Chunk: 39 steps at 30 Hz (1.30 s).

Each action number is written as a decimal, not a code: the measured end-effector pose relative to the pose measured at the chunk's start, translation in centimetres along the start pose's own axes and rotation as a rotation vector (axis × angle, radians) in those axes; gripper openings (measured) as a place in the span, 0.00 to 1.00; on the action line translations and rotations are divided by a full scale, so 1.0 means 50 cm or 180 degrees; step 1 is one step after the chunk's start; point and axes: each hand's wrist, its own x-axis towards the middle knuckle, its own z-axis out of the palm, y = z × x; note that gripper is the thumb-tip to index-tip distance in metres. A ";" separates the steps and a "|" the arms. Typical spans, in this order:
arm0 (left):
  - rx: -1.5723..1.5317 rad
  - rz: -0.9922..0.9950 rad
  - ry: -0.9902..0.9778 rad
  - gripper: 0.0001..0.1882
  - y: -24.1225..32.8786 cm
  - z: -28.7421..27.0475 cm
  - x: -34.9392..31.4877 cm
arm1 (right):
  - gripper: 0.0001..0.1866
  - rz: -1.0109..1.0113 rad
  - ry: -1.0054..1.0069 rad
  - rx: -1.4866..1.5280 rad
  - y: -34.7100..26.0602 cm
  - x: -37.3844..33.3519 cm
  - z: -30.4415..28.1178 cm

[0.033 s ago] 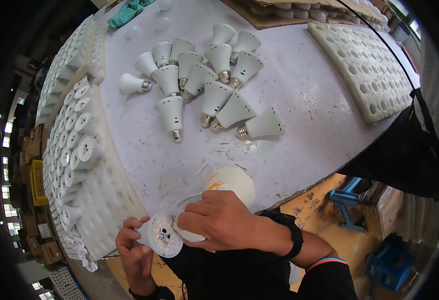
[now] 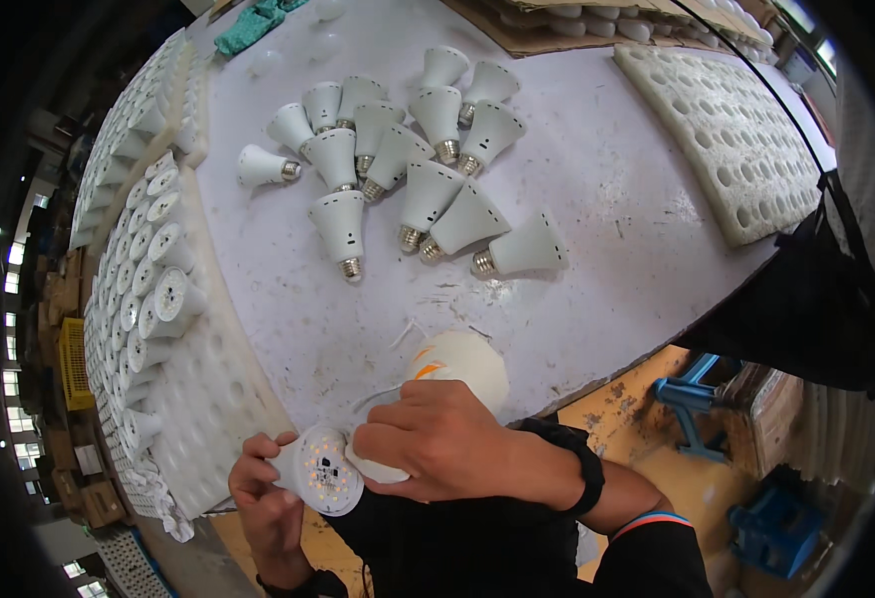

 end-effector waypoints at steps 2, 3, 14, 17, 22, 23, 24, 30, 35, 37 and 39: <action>0.0065 0.0180 -0.0060 0.11 -0.008 -0.016 0.001 | 0.11 0.0032 0.0007 0.0134 0.000 0.001 0.001; 0.0126 0.0297 -0.0299 0.12 -0.012 -0.025 0.000 | 0.10 0.0074 -0.0001 0.0255 0.000 0.000 0.002; -0.1920 -0.0230 0.1097 0.23 -0.022 -0.004 0.092 | 0.07 0.0308 0.0797 0.0934 -0.010 -0.031 -0.056; -0.1010 -0.0738 0.0050 0.21 -0.023 0.042 0.142 | 0.08 0.0169 0.1243 0.1733 -0.035 -0.054 -0.078; 0.0534 -0.2092 -0.1535 0.19 -0.085 0.163 0.239 | 0.13 0.0975 0.1148 0.1908 -0.087 -0.087 -0.108; 0.0543 -0.2034 -0.1563 0.19 -0.101 0.186 0.250 | 0.14 0.1185 0.1106 0.1994 -0.091 -0.089 -0.113; 0.0593 -0.2125 -0.1544 0.20 -0.117 0.208 0.258 | 0.14 0.1139 0.1089 0.1962 -0.091 -0.088 -0.115; 0.0087 -0.1009 -0.0969 0.21 -0.130 0.240 0.231 | 0.13 0.1215 0.1346 0.1591 -0.076 -0.060 -0.089; -0.0118 -0.1071 -0.0415 0.18 -0.082 0.130 0.161 | 0.12 0.0713 0.1174 0.0520 -0.043 -0.037 -0.073; -0.0218 -0.0908 0.0115 0.16 -0.063 0.065 0.113 | 0.14 0.0703 0.1321 0.0322 -0.028 -0.022 -0.044; -0.0489 -0.0893 -0.0227 0.15 -0.040 0.004 0.074 | 0.13 0.0554 0.1269 0.0051 -0.008 0.001 -0.019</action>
